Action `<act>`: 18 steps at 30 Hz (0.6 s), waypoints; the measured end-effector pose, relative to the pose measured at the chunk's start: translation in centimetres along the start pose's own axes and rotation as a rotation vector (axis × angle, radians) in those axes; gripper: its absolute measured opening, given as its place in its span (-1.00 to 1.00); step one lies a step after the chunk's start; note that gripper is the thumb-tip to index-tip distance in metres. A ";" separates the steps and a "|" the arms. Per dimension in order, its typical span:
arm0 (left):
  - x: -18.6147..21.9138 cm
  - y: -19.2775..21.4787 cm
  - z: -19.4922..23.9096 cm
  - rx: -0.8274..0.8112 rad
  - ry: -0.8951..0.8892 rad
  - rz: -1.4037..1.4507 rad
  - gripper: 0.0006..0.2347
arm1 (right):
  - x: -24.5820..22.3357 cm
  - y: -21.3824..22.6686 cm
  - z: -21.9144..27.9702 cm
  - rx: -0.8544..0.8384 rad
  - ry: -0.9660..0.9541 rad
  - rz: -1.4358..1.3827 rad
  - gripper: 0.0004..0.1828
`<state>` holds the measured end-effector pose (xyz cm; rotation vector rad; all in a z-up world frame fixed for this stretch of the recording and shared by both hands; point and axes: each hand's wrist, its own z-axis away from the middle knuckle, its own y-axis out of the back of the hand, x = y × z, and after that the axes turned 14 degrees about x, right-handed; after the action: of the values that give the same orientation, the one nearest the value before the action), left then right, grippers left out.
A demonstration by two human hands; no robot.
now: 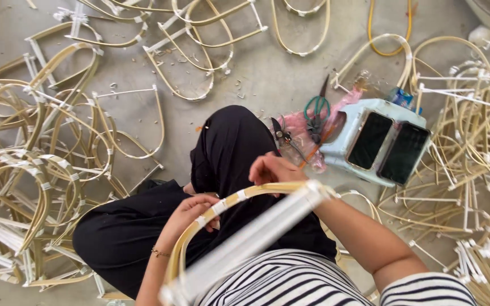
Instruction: The recorder is sitting on the floor, using shears to cut and trim bamboo strips while attaching them to white U-shaped frames to assemble components for furniture or crafts.
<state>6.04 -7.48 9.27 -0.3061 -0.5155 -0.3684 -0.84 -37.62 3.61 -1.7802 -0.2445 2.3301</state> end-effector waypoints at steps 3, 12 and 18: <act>-0.9 0.0 0.3 0.140 0.040 0.055 -0.77 | -1.8 -0.5 1.2 -0.105 -0.325 -0.497 -0.07; -1.3 0.0 4.7 0.247 -0.573 -0.275 -0.38 | 1.3 -0.5 2.4 -0.029 -0.400 -0.246 -0.03; 0.6 0.9 7.5 0.297 -0.859 0.197 -0.49 | -2.2 -3.1 -1.6 -0.014 -0.716 -0.182 -0.16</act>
<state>3.77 -4.02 15.61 -0.2131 -1.3562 0.0565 1.45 -35.13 6.04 -0.8104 -0.4972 2.7199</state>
